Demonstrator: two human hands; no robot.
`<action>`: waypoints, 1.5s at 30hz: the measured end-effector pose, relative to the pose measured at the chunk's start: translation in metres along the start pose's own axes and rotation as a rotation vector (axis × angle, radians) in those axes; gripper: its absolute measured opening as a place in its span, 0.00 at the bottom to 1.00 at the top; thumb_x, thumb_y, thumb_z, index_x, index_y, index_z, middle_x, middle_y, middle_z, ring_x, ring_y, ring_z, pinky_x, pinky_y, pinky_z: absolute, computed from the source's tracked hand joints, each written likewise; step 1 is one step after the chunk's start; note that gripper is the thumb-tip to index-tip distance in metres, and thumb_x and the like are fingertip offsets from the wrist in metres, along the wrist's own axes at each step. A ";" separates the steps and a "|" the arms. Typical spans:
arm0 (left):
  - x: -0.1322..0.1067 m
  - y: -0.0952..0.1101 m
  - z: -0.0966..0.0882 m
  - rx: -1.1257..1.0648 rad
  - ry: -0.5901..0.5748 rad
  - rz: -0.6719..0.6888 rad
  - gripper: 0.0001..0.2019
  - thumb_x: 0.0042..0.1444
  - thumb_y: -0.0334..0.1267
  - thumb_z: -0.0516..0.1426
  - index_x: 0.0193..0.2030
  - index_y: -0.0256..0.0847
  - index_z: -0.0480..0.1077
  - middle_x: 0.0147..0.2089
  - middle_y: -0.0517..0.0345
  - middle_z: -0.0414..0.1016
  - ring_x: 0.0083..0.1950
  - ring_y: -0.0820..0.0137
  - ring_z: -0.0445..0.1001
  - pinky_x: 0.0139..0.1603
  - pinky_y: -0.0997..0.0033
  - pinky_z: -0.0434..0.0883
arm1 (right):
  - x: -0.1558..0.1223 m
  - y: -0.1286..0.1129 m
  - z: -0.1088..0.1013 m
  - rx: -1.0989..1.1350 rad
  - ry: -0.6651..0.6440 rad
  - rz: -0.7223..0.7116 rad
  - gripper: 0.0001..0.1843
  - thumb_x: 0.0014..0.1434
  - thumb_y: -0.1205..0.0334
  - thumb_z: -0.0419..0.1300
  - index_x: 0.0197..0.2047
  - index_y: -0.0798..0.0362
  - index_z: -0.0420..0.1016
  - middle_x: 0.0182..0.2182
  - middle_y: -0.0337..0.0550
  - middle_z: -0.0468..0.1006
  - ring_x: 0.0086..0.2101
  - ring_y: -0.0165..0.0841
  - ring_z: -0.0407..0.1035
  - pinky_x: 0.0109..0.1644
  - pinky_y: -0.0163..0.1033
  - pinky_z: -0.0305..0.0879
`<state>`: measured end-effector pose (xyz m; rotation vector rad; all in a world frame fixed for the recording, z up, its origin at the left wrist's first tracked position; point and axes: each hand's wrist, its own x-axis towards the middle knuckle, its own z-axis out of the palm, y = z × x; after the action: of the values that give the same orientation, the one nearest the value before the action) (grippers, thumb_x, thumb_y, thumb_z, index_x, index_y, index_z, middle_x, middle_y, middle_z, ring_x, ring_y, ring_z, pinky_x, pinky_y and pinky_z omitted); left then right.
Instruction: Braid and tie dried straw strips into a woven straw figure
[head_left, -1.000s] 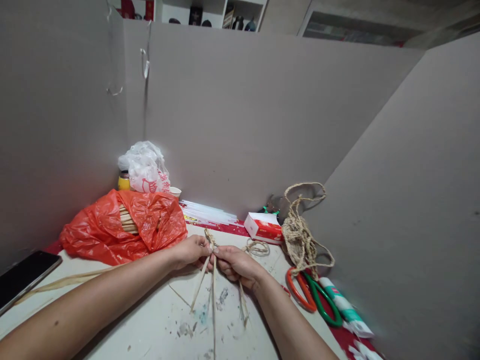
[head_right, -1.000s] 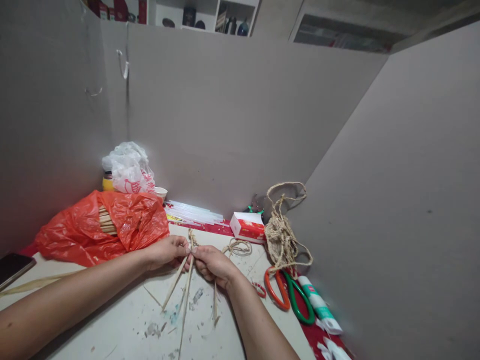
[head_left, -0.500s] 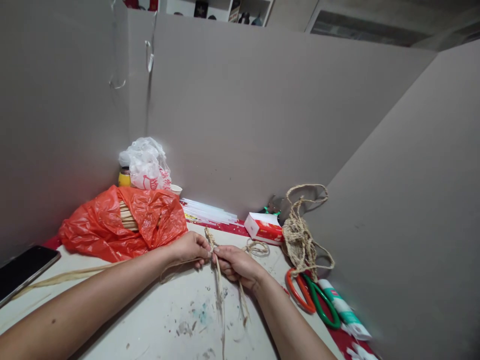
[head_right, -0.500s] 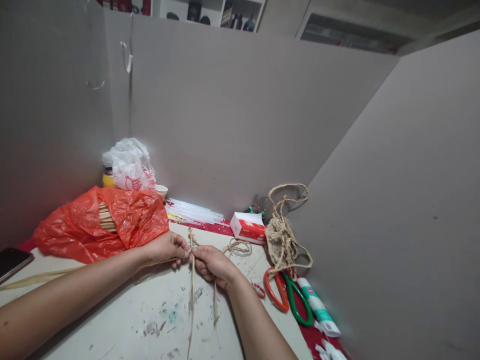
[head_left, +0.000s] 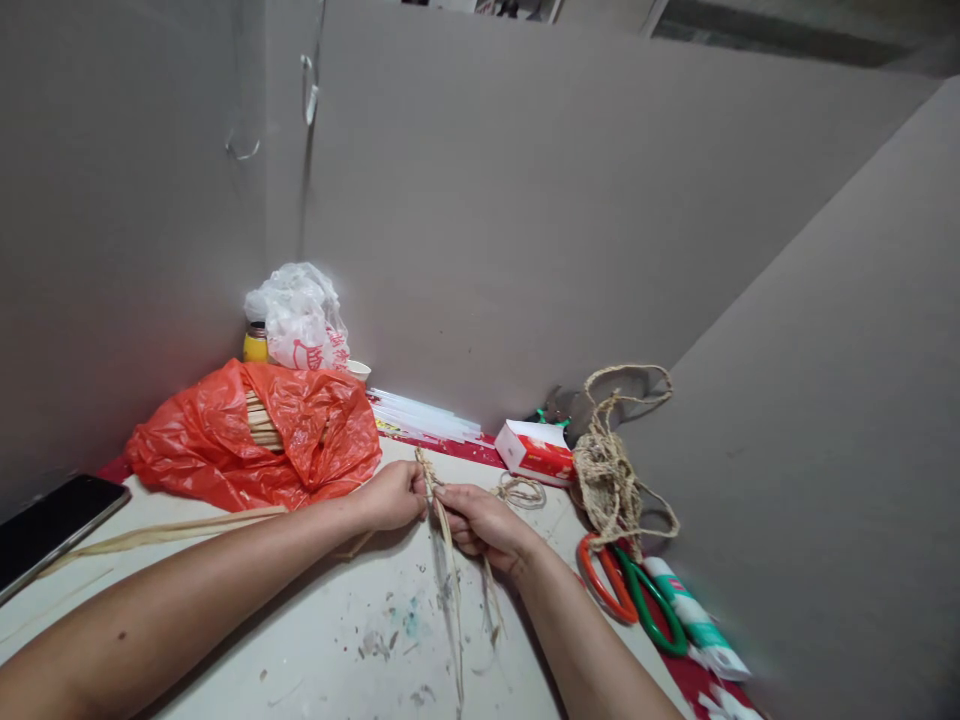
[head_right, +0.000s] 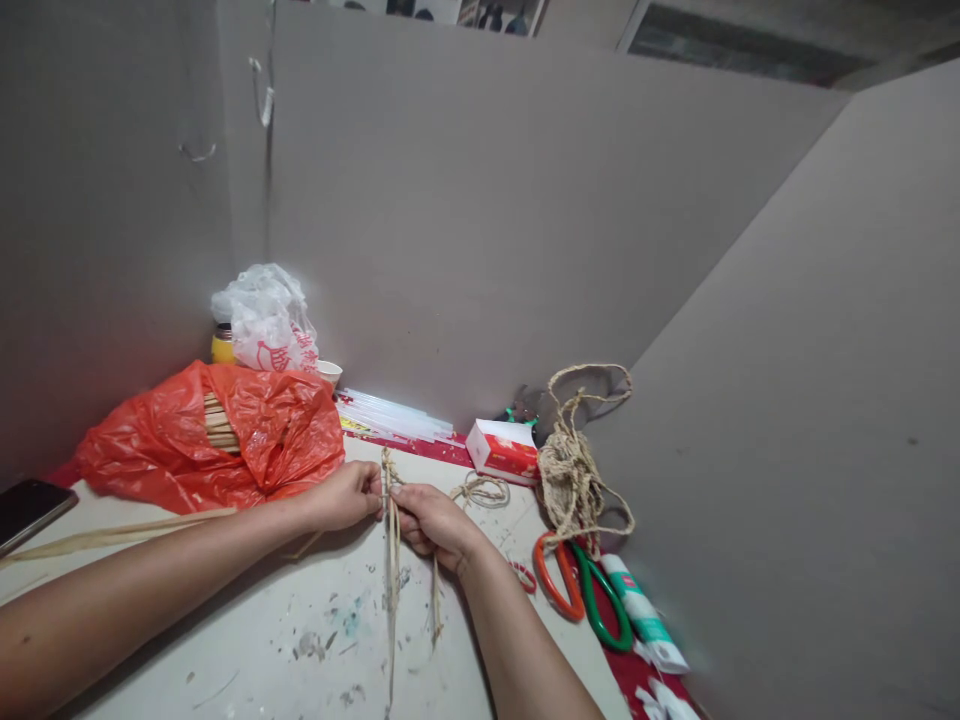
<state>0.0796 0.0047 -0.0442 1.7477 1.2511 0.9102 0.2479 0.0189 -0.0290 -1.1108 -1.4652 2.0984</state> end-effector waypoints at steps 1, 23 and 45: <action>-0.001 0.001 0.000 0.053 0.012 0.030 0.04 0.44 0.29 0.52 0.25 0.39 0.60 0.23 0.64 0.66 0.26 0.76 0.64 0.26 0.77 0.59 | 0.000 0.000 0.000 0.001 0.007 0.001 0.19 0.52 0.48 0.59 0.27 0.54 0.58 0.14 0.25 0.50 0.13 0.18 0.36 0.15 0.28 0.28; 0.000 0.008 -0.007 -0.006 0.021 -0.135 0.05 0.42 0.34 0.55 0.20 0.37 0.64 0.18 0.66 0.62 0.21 0.78 0.56 0.22 0.77 0.52 | 0.000 0.001 0.008 -0.220 0.096 -0.087 0.20 0.51 0.46 0.59 0.24 0.53 0.59 0.13 0.27 0.54 0.13 0.19 0.40 0.14 0.30 0.32; -0.006 0.013 -0.007 -0.105 0.008 -0.170 0.07 0.46 0.33 0.49 0.20 0.38 0.63 0.18 0.61 0.67 0.20 0.76 0.62 0.21 0.77 0.55 | 0.007 0.002 0.026 -0.298 0.360 -0.101 0.15 0.52 0.56 0.55 0.20 0.56 0.67 0.10 0.29 0.52 0.12 0.20 0.40 0.16 0.33 0.34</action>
<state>0.0772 -0.0022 -0.0306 1.5329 1.3112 0.8687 0.2241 0.0062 -0.0299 -1.4020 -1.6419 1.5439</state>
